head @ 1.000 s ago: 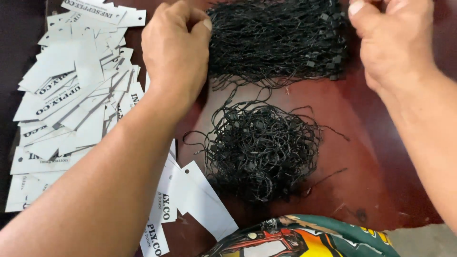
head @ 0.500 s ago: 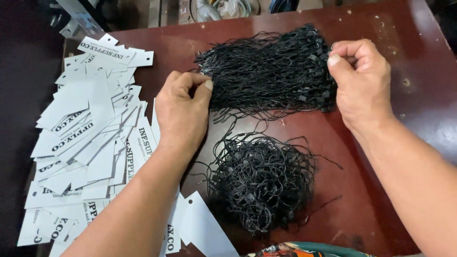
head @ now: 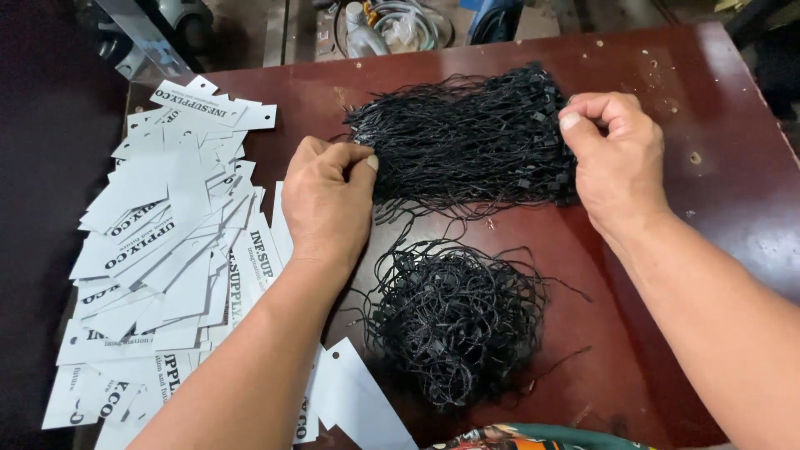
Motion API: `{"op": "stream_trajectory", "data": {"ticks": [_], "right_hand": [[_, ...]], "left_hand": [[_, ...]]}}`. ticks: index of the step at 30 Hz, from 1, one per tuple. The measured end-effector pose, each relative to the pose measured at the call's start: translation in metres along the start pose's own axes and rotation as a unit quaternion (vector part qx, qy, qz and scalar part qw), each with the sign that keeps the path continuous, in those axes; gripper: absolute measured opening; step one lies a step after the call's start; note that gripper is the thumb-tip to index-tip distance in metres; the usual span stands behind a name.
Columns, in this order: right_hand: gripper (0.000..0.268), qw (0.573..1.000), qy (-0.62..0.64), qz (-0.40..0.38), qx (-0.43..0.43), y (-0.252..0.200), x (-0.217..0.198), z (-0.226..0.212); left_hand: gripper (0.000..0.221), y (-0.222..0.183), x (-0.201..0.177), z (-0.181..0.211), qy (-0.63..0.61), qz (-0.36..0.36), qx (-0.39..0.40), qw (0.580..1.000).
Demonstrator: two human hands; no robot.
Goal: Untangling and sorting plastic tag fasteners into an organized pile on a production table.
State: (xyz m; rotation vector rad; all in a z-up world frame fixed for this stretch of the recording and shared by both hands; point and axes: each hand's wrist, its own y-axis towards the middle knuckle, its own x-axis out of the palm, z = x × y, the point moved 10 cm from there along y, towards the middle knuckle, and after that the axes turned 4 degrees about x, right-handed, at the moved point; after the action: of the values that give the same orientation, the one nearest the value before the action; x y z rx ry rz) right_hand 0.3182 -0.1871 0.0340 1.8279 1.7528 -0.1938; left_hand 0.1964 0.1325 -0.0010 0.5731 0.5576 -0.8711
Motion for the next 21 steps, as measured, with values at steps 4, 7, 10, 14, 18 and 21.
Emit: {"op": "stream_trajectory", "data": {"ticks": [4,7,10,14,18,21], "right_hand": [[0.012,0.998,0.026,0.057,-0.005,-0.014,-0.02,-0.002],[0.014,0.999,-0.041,0.02,0.006,-0.057,-0.031,-0.036],[0.011,0.99,-0.08,-0.112,0.043,-0.101,-0.026,-0.044],[0.006,0.96,-0.076,-0.236,-0.133,-0.144,-0.01,-0.075],[0.009,0.919,-0.179,-0.218,-0.275,-0.166,-0.002,-0.087],[0.009,0.908,-0.192,-0.215,-0.304,-0.166,0.0,-0.094]], "left_hand": [[0.015,-0.003,-0.004,0.003,-0.018,0.016,0.022,0.999],[0.021,-0.002,-0.014,0.009,-0.067,-0.003,0.01,0.998],[0.024,-0.004,-0.033,0.007,-0.109,0.024,0.0,0.994],[0.031,-0.022,-0.053,0.039,-0.081,0.055,0.08,0.992],[0.027,-0.057,-0.051,0.079,-0.104,0.025,0.124,0.987],[0.023,-0.091,-0.048,0.108,-0.123,-0.002,0.179,0.976]]}}
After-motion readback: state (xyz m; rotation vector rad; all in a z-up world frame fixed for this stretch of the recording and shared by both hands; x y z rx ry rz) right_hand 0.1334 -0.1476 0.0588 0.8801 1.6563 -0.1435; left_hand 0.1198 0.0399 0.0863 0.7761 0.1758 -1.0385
